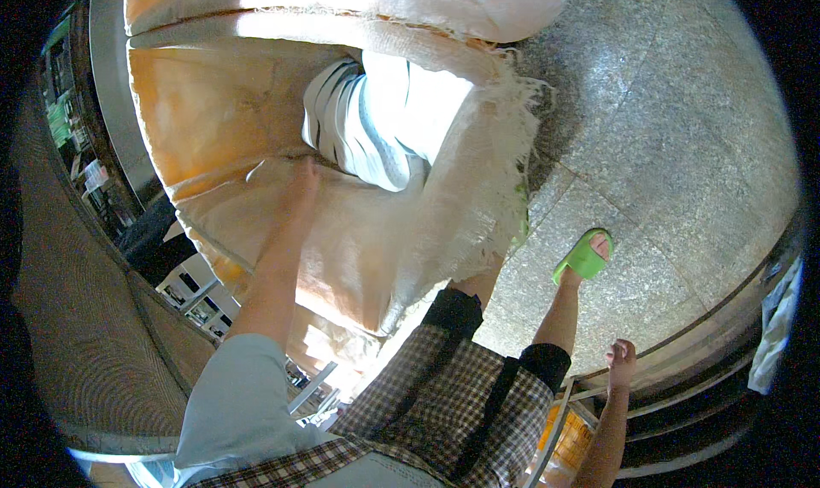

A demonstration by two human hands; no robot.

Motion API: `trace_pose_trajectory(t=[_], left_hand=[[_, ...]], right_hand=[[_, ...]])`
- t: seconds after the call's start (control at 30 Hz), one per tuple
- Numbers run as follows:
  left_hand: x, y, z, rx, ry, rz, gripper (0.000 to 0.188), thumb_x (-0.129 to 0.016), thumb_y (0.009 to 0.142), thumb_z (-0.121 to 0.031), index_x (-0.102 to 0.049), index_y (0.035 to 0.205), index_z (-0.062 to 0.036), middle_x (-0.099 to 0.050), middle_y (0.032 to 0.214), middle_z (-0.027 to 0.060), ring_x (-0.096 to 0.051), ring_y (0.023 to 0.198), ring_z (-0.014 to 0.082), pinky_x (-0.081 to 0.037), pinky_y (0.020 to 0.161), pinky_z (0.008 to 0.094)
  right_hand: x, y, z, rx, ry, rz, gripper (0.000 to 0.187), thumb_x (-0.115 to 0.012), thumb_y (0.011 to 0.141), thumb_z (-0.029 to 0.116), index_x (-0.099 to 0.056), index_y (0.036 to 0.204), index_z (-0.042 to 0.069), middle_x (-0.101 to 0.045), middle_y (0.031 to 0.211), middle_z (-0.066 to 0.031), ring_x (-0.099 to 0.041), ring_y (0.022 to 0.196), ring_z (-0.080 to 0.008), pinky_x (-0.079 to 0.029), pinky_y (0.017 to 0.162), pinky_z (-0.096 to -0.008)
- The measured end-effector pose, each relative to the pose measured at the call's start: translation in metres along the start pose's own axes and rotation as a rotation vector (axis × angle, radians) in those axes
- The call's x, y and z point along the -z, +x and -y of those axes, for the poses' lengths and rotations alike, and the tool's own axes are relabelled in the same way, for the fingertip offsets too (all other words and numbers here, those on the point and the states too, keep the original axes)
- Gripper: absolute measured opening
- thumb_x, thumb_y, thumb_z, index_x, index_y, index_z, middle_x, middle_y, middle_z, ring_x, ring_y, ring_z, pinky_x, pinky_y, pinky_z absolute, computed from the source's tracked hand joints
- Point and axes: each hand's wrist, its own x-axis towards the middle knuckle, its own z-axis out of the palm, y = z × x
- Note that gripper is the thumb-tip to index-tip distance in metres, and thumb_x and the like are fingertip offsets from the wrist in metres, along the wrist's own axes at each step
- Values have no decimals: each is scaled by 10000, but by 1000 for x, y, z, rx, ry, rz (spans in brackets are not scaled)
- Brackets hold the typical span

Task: The person picks up white slippers from a shelf, inspects them, and scrubs the soles with a brush. They repeatedly handle multiple slippers, turning them over and cleaning the bottom surfaces before placing them back on the shelf.

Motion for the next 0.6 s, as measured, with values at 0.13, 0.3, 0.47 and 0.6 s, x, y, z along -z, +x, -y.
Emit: trace_pose_trajectory(t=[0.13, 0.3, 0.47, 0.6], left_hand=[[-2, 56, 35, -92, -38, -564, 291, -405, 909, -170, -537, 1133, -38, -563, 1181, 187, -575, 1049, 339, -471, 883, 433], [19, 95, 39, 37, 354, -44, 310, -435, 906, -222, -558, 1181, -148, -584, 1181, 131, -561, 1103, 270, -448, 901, 448], [18, 91, 40, 59, 314, -24, 352, -420, 922, -259, -538, 1241, -165, -586, 1197, 111, -542, 1141, 272, -423, 914, 465], [-1, 103, 51, 103, 165, 56, 375, -390, 942, -288, -532, 1248, -126, -515, 1298, 120, -492, 1201, 271, -397, 952, 484]], right_hand=[[-22, -6, 27, 348, -65, -80, 187, -549, 887, 172, -522, 1024, 48, -548, 894, -48, -530, 770, -148, -416, 604, -276], [-93, -127, 190, 1017, -319, 46, 214, -586, 837, 81, -490, 1008, -3, -537, 844, -74, -532, 753, -175, -433, 626, -288], [-238, -260, 352, 1730, -523, 820, 295, -688, 649, 200, -662, 939, 154, -618, 854, -1, -577, 714, -154, -454, 567, -267], [-348, -280, 428, 1759, -1088, 542, 429, -662, 626, 146, -582, 1042, 79, -554, 1049, -113, -527, 982, -232, -445, 770, -372]])
